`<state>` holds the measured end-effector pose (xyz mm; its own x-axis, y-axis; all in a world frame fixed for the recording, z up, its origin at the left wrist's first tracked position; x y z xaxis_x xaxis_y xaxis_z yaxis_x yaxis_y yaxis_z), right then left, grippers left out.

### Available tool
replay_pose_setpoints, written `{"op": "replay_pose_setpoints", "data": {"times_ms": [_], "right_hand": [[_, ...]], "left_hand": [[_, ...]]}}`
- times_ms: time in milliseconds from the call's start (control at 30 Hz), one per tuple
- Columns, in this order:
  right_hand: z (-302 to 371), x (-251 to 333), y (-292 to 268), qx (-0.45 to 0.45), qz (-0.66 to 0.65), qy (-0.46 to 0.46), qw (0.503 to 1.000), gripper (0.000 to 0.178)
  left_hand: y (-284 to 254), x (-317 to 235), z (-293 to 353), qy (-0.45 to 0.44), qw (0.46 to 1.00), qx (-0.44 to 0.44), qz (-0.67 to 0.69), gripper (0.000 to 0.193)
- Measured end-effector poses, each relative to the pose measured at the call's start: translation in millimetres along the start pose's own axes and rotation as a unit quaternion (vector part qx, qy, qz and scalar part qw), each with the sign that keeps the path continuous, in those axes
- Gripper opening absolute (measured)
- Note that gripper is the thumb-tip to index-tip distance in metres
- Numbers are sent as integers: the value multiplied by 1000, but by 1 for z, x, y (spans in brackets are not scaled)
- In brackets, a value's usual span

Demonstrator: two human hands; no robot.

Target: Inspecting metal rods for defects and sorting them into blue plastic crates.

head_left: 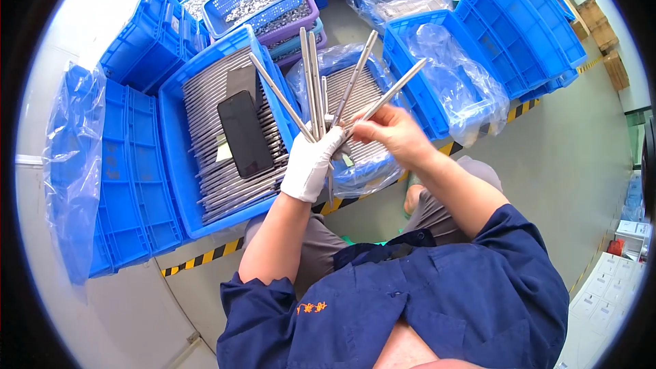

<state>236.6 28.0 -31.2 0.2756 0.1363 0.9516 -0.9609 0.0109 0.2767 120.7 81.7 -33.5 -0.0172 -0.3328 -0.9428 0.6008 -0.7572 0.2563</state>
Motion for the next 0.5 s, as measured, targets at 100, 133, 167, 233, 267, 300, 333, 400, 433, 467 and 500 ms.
{"op": "replay_pose_setpoints", "data": {"times_ms": [100, 133, 167, 233, 267, 300, 333, 400, 433, 467, 500], "right_hand": [[5, 16, -32, -61, -24, 17, 998, 19], [6, 11, -32, -46, -49, 47, 997, 19], [4, 3, -15, 46, -70, 90, 992, 19], [8, -17, 10, 160, -103, 166, 968, 20], [9, -28, 21, 186, -115, 188, 958, 19], [10, -35, 32, 214, -150, 197, 945, 19], [12, -42, 37, 214, -163, 211, 940, 20], [20, -53, 49, 242, -111, 243, 933, 25], [26, -58, 55, 251, -39, 260, 932, 28], [34, -59, 67, 297, 15, 270, 916, 33], [43, -58, 85, 349, 8, 268, 898, 32]], "left_hand": [[-7, -3, -1, 1, 1000, -10, 7, 17], [-3, -5, -1, 12, 999, 24, 40, 17], [-1, -3, 0, 2, 998, 33, 62, 17], [7, -1, 0, -3, 993, 64, 104, 17], [12, 3, 0, -20, 988, 74, 134, 20], [15, 6, 1, -31, 989, 73, 126, 21], [15, 8, 2, -36, 989, 73, 121, 22], [12, 7, 0, -42, 996, 75, 35, 26], [10, 3, -1, -23, 997, 74, 23, 27], [4, 1, -2, -19, 998, 57, 6, 27], [-2, -2, -2, -14, 999, 39, -12, 27]]}}
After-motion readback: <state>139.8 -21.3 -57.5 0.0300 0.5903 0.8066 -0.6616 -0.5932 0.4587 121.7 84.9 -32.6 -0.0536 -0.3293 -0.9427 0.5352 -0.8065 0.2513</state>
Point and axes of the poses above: each hand's wrist, its own z-axis away from the middle knuckle, its own y-axis out of the palm, x = y × z, the point moved 9 cm from there along -z, towards the middle knuckle, and after that the axes turned 13 degrees about x, right-handed, at the moved point
